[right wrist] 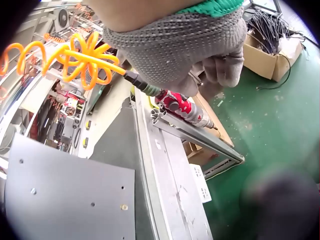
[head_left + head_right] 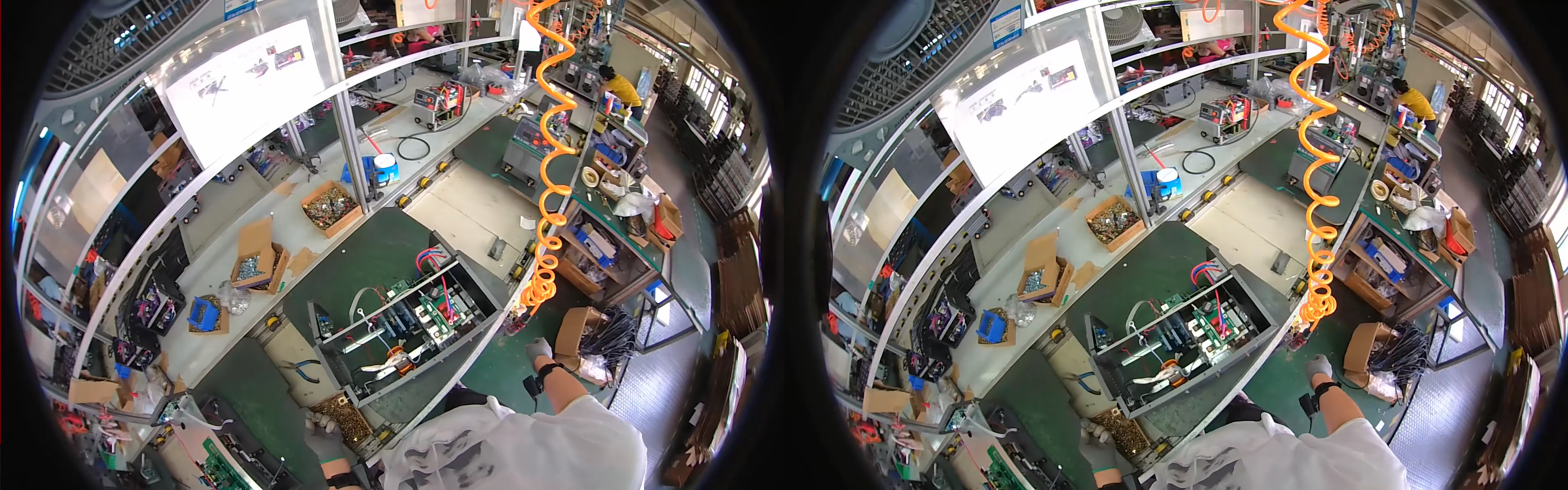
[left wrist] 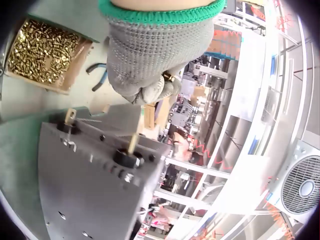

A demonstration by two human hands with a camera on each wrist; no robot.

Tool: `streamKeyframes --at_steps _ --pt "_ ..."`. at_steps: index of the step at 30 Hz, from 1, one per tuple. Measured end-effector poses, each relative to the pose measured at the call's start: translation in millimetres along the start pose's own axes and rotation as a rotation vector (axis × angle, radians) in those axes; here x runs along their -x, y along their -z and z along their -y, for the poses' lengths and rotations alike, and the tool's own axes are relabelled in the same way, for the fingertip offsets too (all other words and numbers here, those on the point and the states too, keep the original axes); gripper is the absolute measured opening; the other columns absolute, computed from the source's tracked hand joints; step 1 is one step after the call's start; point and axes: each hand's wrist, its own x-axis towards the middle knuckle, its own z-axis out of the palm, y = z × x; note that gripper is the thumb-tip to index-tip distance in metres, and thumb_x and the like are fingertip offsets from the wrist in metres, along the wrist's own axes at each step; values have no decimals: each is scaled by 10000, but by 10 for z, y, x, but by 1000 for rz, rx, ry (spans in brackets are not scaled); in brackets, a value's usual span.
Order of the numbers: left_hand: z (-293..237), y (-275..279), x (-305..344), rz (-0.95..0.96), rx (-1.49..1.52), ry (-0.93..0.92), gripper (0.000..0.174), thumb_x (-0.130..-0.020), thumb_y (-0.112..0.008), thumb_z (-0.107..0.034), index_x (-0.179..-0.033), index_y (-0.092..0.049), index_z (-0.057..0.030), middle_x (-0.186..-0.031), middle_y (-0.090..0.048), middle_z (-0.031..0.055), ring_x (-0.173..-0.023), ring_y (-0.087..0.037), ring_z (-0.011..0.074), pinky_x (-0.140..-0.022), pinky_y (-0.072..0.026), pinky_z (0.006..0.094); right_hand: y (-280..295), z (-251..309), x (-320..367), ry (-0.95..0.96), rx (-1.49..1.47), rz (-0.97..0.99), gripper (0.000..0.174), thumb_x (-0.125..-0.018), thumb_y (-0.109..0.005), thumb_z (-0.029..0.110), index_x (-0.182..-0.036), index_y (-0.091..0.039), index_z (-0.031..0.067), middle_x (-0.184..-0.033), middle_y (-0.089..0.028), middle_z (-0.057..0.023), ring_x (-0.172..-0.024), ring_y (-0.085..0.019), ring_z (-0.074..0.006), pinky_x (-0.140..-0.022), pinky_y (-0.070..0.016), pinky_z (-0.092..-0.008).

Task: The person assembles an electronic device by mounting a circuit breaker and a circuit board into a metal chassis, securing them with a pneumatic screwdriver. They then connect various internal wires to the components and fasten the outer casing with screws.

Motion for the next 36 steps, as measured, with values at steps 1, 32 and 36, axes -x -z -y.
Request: streamKeyframes --at_steps 1,32,36 --pt "41 -150 21 2 -7 -23 143 -935 -509 -184 -1032 -523 -79 -789 -478 13 -640 -410 131 -513 -350 258 -49 58 -111 -123 -3 -14 577 -742 -656 256 -1281 -517 106 -1169 -614 -158 -1098 -580 -312 -947 -451 -361" --pt "2114 -1667 96 62 -455 302 247 -940 -536 -134 -1159 -497 -28 -1061 -582 109 -891 -596 167 -764 -540 183 1908 2129 139 993 -1824 1237 420 -753 -731 317 -1052 -537 94 -812 -396 24 -745 -370 -141 -928 -346 -406" --pt "2147 -1696 75 96 -485 435 248 -963 -511 -202 -1114 -509 -5 -945 -585 84 -759 -537 109 -631 -463 199 1699 2267 348 840 -1851 1313 234 -809 -600 24 -1000 -515 128 -1074 -547 -58 -1065 -547 -227 -1019 -375 -548"
